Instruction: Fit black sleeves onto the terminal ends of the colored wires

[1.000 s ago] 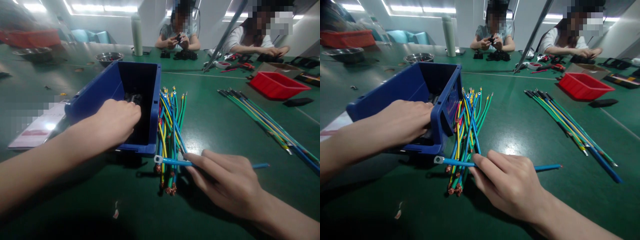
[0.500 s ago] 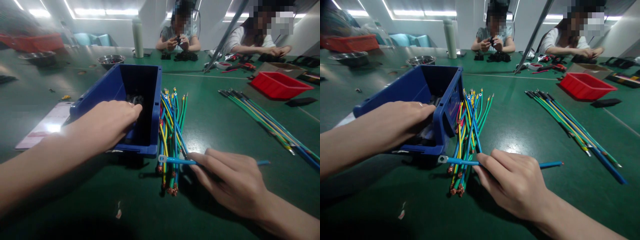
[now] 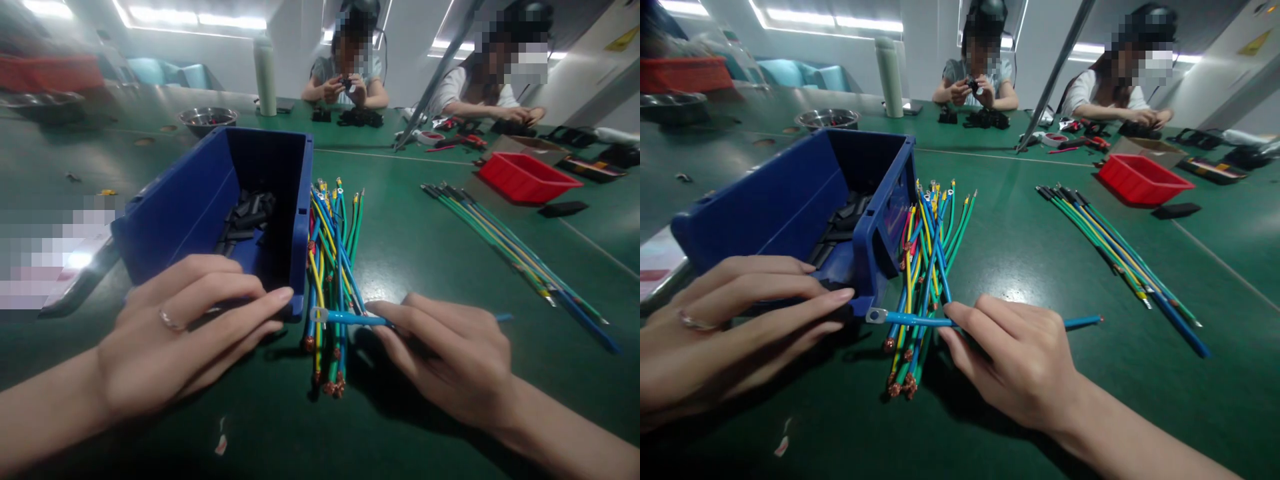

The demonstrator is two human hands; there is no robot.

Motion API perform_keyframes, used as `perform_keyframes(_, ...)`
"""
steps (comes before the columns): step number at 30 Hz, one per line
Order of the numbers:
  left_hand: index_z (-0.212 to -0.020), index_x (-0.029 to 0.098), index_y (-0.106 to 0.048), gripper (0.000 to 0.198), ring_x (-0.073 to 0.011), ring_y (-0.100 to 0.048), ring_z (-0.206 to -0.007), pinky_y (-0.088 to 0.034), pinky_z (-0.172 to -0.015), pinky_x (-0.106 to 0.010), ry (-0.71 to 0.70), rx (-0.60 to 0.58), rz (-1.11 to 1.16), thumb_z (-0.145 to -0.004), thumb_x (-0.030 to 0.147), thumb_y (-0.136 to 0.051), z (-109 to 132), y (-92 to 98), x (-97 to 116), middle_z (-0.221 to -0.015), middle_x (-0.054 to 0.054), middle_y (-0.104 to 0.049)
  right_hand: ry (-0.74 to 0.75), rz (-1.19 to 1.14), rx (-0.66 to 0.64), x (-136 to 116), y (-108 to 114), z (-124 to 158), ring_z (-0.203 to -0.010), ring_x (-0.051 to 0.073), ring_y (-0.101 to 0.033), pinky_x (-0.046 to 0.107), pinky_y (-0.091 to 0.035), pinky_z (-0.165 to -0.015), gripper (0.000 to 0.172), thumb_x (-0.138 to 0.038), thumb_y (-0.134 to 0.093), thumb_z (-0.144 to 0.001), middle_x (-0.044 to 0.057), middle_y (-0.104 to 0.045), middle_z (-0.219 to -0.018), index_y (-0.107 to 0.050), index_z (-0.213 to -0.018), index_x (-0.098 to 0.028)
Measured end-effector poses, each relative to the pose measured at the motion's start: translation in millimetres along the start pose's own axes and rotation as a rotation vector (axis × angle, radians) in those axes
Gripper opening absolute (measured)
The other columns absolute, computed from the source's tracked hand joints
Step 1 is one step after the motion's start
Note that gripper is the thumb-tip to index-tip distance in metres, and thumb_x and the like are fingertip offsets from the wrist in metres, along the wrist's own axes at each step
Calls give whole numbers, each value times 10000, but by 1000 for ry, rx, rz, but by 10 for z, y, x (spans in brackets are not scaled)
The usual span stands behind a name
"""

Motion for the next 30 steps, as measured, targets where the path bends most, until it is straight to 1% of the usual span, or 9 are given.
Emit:
perform_keyframes(2,-1309,227,-612,348,-198,-566,-970,-502,-858,-295,-65,-16,-69,-964,184,-600,3,-36,6,-1061,-50,-638,2,-12,-15,-3,-12,-5,-470,66,-458,222,-340,-464,113,-176,-602,-931,-37,-543,-608,-677,-994,-121)
perform_keyframes(5,-1305,176,-596,316,-185,-551,-975,-495,-865,-276,-62,-49,-45,-991,185,-564,5,-49,6,-1057,-60,-610,16,-29,-27,-20,-14,-7,-478,65,-466,218,-356,-479,132,-165,-593,-940,-41,-549,-616,-654,-1046,-116)
perform_keyframes(9,-1301,191,-606,314,-178,-568,-950,-514,-853,-260,-74,-58,-4,-989,203,-583,22,-36,18,-1012,-49,-641,65,12,-43,-58,1,2,-492,75,-470,230,-358,-482,143,-134,-538,-959,-30,-566,-633,-645,-1054,-122)
perform_keyframes(13,-1314,223,-616,335,-180,-595,-927,-538,-828,-256,-56,-61,7,-979,227,-603,30,-17,1,-992,-43,-669,109,19,-62,-80,4,9,-505,86,-470,246,-360,-483,168,-103,-563,-933,-27,-563,-642,-647,-1078,-124)
perform_keyframes(16,-1323,219,-612,346,-180,-604,-928,-543,-819,-250,-60,-52,32,-978,215,-599,39,0,-7,-1012,-49,-671,96,6,-51,-69,1,9,-516,81,-475,239,-368,-491,175,-89,-572,-927,-25,-573,-657,-648,-1082,-119)
perform_keyframes(21,-1293,208,-624,309,-173,-598,-915,-543,-793,-238,-21,-60,33,-987,220,-583,47,-1,-3,-1003,-46,-668,76,5,-47,-53,1,16,-554,80,-491,236,-378,-515,192,-74,-582,-922,-9,-607,-695,-648,-1099,-112)
perform_keyframes(24,-1274,207,-631,293,-181,-585,-934,-544,-810,-250,-86,-43,7,-986,231,-591,31,-16,16,-968,-43,-669,107,12,-58,-77,4,23,-543,86,-487,247,-374,-509,200,-73,-595,-913,-12,-600,-682,-650,-1101,-114)
perform_keyframes(26,-1240,195,-645,265,-185,-576,-954,-540,-845,-261,-138,-55,-6,-980,223,-601,10,-32,36,-935,-37,-673,134,5,-60,-99,9,25,-544,87,-494,249,-375,-505,212,-66,-593,-910,-9,-608,-689,-644,-1111,-109)
perform_keyframes(30,-1170,182,-656,193,-169,-542,-940,-519,-888,-263,-158,-47,10,-992,202,-585,-33,-50,76,-898,-23,-656,162,-18,-51,-125,25,20,-544,88,-498,248,-373,-498,197,-61,-569,-920,-5,-608,-675,-640,-1101,-95)
Point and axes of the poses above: each hand's wrist, its own z-axis away from the middle knuckle, its own y-axis out of the back of the hand, x = y × z, the point moved 2 cm from there along -z, towards the middle knuckle
